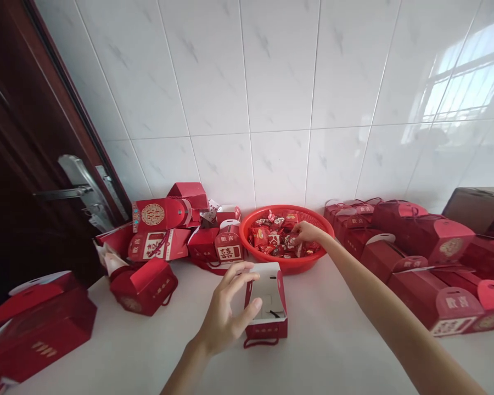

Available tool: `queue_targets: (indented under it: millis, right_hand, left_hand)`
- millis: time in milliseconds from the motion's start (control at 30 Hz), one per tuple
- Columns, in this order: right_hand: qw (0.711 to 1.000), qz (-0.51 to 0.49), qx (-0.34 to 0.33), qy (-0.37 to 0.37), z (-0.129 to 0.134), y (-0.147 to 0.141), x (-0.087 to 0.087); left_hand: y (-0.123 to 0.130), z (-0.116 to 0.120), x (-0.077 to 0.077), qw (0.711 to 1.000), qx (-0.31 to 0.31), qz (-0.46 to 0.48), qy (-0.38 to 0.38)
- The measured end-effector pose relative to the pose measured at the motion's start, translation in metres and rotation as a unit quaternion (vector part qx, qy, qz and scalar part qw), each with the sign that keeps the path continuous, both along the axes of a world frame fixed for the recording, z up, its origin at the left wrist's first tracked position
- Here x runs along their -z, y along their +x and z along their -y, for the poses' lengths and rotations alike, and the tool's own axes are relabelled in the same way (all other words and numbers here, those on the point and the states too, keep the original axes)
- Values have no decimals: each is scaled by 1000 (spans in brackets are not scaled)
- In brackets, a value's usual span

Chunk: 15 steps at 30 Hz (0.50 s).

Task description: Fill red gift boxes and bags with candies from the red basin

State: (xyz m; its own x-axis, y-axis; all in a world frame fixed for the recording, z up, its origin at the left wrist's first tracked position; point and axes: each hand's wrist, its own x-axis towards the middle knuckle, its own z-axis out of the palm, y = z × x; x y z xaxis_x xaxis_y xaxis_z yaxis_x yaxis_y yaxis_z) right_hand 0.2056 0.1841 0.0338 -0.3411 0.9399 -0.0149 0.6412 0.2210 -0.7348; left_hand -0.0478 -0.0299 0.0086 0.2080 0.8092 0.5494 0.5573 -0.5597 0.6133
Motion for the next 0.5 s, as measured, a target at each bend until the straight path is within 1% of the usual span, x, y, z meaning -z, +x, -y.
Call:
queue_targets:
  millis: [133, 233, 300, 400, 467, 500]
  right_hand:
    - [996, -66, 3, 59, -2, 3, 2]
    - [992, -76, 28, 102, -4, 5, 3]
    - [989, -51, 49, 127, -5, 5, 4]
    - [986, 17, 66, 155, -3, 4, 5]
    - [981, 66, 53, 174, 0, 1, 3]
    - [978, 88, 36, 184, 3, -1, 1]
  left_hand:
    - [2, 1, -1, 1000, 0, 7, 17]
    - [4, 1, 0, 1000, -3, 13, 24]
    - [4, 0, 1, 1000, -4, 14, 24]
    - [4, -2, 2, 1000, -5, 15, 18]
    - [4, -2, 3, 1000, -7, 17, 15]
    - [4, -2, 3, 1000, -7, 17, 14]
